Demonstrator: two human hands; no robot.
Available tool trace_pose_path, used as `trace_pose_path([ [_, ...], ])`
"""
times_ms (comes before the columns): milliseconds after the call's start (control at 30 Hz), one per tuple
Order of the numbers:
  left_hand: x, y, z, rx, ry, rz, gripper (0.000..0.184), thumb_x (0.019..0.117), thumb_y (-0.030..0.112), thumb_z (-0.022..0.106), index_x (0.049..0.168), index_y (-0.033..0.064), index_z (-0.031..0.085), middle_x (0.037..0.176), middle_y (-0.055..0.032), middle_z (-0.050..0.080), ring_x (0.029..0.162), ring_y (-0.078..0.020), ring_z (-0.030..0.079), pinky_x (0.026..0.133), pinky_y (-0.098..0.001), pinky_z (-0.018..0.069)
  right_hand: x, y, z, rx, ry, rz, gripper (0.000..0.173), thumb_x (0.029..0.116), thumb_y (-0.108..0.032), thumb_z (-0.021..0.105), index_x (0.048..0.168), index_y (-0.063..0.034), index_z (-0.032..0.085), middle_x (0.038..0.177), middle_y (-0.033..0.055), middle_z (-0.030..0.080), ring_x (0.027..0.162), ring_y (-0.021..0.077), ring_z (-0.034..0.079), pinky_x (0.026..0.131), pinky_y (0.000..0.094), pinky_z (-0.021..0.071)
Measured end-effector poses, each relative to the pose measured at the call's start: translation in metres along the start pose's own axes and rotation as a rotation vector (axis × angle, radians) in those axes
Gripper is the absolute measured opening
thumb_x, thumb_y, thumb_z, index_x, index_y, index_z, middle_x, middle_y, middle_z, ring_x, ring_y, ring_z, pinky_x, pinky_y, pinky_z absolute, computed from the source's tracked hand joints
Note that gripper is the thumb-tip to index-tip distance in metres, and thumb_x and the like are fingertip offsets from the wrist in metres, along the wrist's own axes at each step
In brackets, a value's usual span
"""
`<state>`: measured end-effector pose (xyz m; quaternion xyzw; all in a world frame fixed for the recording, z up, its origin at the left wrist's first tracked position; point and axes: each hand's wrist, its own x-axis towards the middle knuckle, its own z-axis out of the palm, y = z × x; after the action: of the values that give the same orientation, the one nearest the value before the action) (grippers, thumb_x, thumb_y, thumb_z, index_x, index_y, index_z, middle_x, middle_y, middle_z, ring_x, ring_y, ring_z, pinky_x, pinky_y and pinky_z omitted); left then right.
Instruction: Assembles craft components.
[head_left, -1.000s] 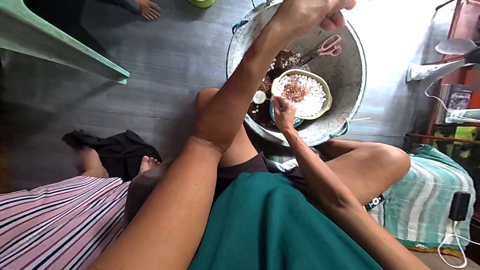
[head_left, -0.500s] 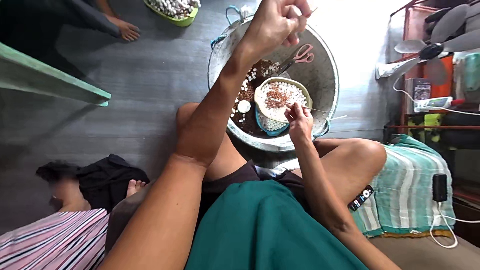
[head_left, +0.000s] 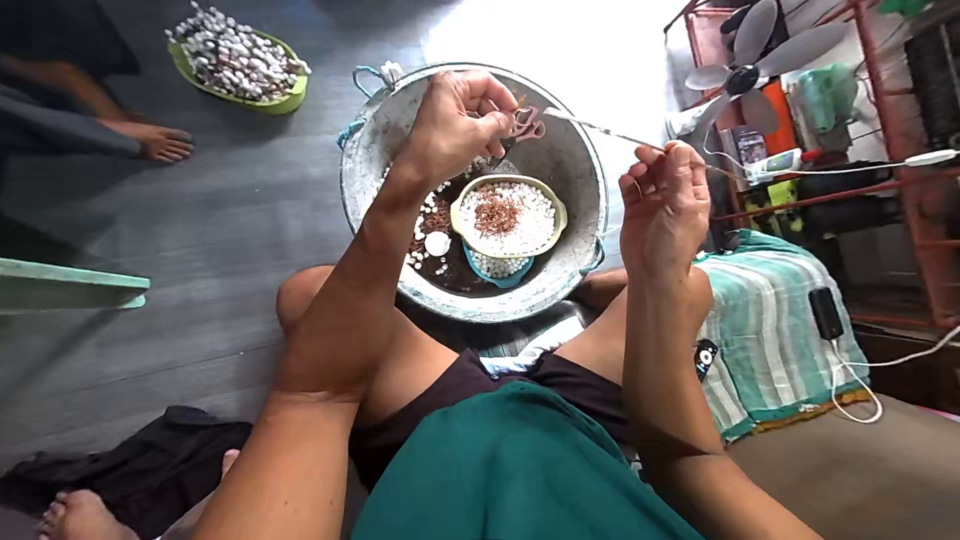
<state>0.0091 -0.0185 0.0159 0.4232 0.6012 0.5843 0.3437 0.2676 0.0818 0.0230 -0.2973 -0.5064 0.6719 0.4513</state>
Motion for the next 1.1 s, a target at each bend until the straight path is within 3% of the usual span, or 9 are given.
trace_pose_path([
  [167,0.0,-0.002,-0.002,-0.004,-0.009,0.004,0.012,0.0956,0.0,0.066,0.107,-0.0004,0.067,0.086,-0.0062,0.073,0.068,-0.0148,0.073,0.063,-0.0304,0.0646,0.018,0.011,0.01,0.035,0.037,-0.054,0.018,0.1121,-0.015,0.041,0.112,-0.007,0.057,0.098,0.0094,0.073,0.082,0.0157,0.072,0.078,0.0302,0.0608],
  [1100,-0.001,-0.002,0.001,0.003,-0.007,0.009,0.011,0.0953,0.001,0.068,0.106,-0.0003,0.068,0.086,-0.0063,0.074,0.066,-0.0139,0.072,0.059,-0.0289,0.0636,0.017,0.018,0.013,-0.018,0.067,-0.09,0.015,0.1109,-0.014,0.045,0.112,-0.0049,0.057,0.097,0.0113,0.074,0.083,0.0179,0.073,0.079,0.0322,0.0615],
])
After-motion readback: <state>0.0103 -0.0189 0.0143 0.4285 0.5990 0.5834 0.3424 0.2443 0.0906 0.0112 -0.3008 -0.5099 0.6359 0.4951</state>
